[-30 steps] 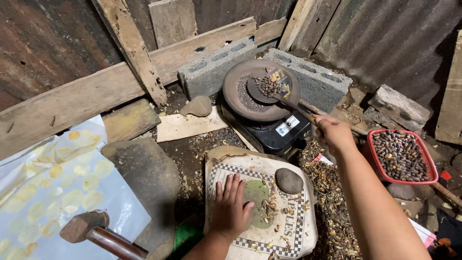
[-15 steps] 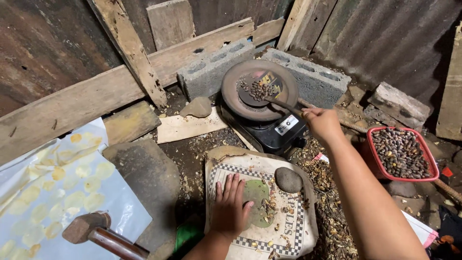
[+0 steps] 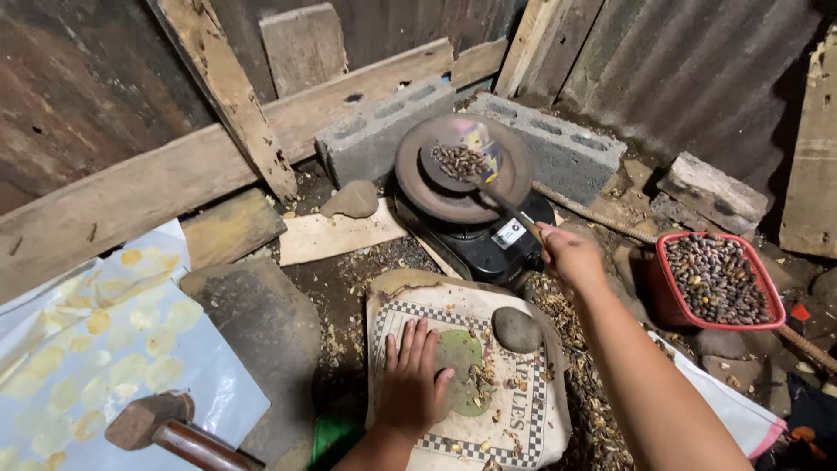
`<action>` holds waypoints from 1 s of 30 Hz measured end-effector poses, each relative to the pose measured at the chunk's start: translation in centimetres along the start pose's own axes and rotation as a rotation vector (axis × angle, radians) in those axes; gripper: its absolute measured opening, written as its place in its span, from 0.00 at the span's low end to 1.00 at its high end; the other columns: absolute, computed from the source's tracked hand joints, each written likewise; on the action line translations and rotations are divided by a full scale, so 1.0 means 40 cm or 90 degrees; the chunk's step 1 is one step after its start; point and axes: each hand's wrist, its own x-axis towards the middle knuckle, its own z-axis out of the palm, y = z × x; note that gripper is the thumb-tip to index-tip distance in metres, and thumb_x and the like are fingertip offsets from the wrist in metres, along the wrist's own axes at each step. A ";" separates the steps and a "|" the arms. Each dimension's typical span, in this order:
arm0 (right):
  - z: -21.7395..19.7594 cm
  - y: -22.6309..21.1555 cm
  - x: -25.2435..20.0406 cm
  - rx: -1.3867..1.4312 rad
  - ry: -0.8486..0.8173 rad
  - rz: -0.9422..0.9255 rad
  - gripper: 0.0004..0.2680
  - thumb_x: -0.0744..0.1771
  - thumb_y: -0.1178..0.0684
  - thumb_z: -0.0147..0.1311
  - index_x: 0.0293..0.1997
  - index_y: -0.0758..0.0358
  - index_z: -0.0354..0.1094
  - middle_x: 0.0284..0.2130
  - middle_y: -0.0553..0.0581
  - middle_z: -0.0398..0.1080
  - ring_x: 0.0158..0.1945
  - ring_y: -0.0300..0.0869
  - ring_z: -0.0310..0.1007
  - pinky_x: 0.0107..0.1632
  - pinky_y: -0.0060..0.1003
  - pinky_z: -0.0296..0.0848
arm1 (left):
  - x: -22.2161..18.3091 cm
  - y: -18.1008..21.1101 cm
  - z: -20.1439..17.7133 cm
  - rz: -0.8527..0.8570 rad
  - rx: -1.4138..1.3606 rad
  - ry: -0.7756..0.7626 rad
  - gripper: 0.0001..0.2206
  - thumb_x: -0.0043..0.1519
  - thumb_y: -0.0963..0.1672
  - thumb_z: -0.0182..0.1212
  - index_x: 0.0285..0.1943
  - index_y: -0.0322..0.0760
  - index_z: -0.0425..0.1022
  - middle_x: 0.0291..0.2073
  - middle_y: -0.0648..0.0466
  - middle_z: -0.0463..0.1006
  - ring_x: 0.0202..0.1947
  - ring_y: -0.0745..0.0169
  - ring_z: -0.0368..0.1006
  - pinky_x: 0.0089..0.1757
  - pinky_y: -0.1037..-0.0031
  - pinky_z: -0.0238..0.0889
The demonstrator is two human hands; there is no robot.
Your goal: Manually crushing nuts with a stone and roasting them on a stove.
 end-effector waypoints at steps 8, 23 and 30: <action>-0.045 0.048 0.037 0.014 -0.035 -0.002 0.12 0.71 0.52 0.47 0.56 0.62 0.74 0.19 0.48 0.63 0.16 0.33 0.51 0.19 0.29 0.51 | -0.002 0.004 -0.007 0.004 -0.015 0.024 0.33 0.60 0.48 0.63 0.71 0.25 0.58 0.73 0.36 0.54 0.75 0.38 0.44 0.66 0.42 0.30; -0.100 0.028 -0.004 -0.138 0.061 -0.020 0.10 0.70 0.51 0.52 0.53 0.57 0.78 0.23 0.46 0.66 0.21 0.34 0.57 0.23 0.30 0.62 | 0.004 0.001 -0.007 0.009 -0.004 0.027 0.33 0.61 0.49 0.63 0.71 0.25 0.58 0.73 0.35 0.54 0.74 0.37 0.45 0.65 0.42 0.32; -0.107 0.015 -0.052 -0.161 0.097 -0.011 0.10 0.70 0.51 0.54 0.54 0.58 0.78 0.24 0.45 0.66 0.23 0.34 0.58 0.25 0.32 0.65 | -0.004 0.003 -0.005 0.012 -0.003 0.028 0.34 0.60 0.49 0.64 0.70 0.25 0.58 0.73 0.34 0.54 0.75 0.36 0.45 0.65 0.42 0.33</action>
